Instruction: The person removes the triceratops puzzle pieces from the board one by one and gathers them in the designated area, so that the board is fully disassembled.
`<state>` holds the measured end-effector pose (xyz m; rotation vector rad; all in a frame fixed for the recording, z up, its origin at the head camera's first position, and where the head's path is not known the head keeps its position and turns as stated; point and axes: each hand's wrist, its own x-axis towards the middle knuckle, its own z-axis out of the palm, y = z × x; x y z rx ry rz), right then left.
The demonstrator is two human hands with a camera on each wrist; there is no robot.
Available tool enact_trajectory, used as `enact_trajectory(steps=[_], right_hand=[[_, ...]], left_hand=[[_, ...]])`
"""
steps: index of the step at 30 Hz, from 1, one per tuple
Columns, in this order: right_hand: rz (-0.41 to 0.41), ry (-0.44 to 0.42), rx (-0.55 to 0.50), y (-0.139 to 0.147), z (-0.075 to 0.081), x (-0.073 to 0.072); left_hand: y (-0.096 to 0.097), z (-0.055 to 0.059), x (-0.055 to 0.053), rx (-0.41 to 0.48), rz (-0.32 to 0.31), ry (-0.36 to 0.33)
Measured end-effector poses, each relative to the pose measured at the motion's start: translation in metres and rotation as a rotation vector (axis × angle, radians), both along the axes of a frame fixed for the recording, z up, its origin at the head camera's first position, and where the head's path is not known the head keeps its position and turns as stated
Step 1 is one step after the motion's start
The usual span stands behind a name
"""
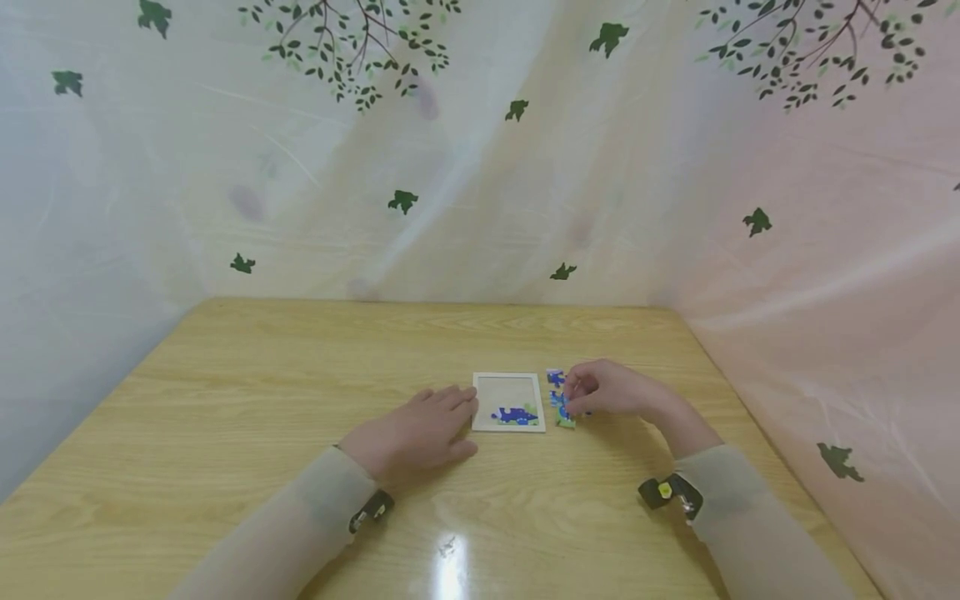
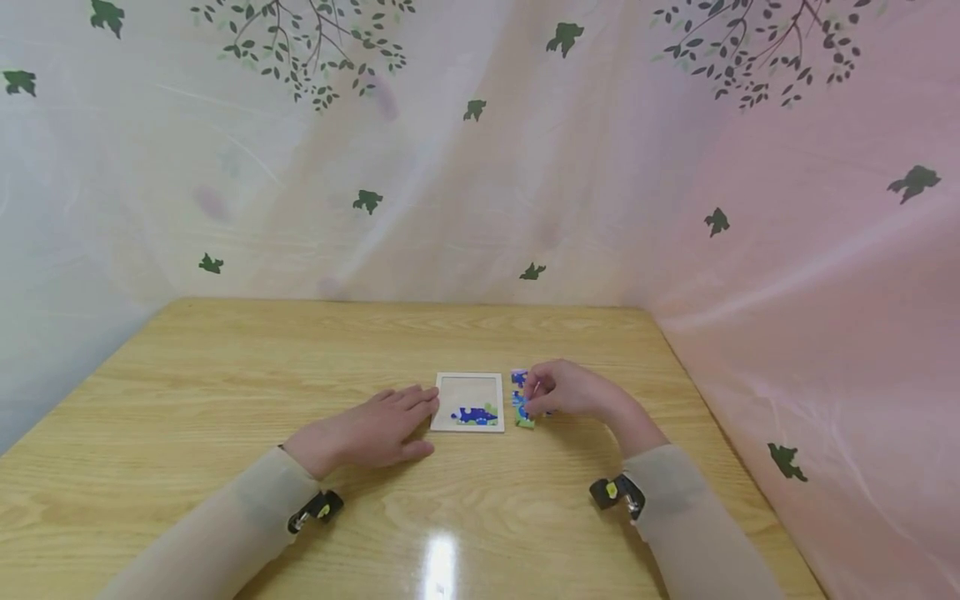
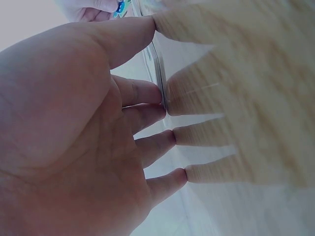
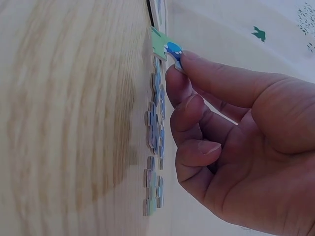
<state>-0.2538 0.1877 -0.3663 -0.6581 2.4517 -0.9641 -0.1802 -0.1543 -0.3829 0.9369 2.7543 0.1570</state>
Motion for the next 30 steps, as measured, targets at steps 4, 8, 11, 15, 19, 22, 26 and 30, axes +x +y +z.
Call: enact_trajectory(steps=[4, 8, 11, 15, 19, 22, 26, 30], right_hand=[[0.009, -0.005, 0.0, -0.0007, -0.0009, 0.0016], [0.008, -0.014, 0.014, -0.0006, -0.0035, 0.0009], [0.008, -0.008, 0.021, -0.0008, -0.0053, 0.0], [0.007, 0.008, 0.027, -0.0011, -0.0065, 0.0002], [0.014, 0.029, 0.036, -0.0022, -0.0069, 0.0019], [0.024, 0.041, 0.047, -0.0032, -0.0066, 0.0037], [0.037, 0.043, 0.056, -0.0042, -0.0066, 0.0054], [0.035, 0.048, 0.064, -0.0048, -0.0087, 0.0051]], left_hand=[[0.0003, 0.0004, 0.0, 0.005, 0.002, -0.003], [-0.0004, 0.0005, 0.0011, 0.007, -0.004, 0.003], [-0.0007, 0.0005, 0.0017, 0.007, -0.01, 0.009], [-0.0012, 0.0013, 0.0031, 0.011, -0.006, 0.007], [-0.0015, 0.0021, 0.0042, 0.014, -0.003, 0.008], [-0.0013, 0.0026, 0.0045, 0.014, -0.004, 0.008], [-0.0015, 0.0037, 0.0053, 0.015, -0.006, 0.01], [-0.0019, 0.004, 0.0056, 0.012, -0.007, 0.012]])
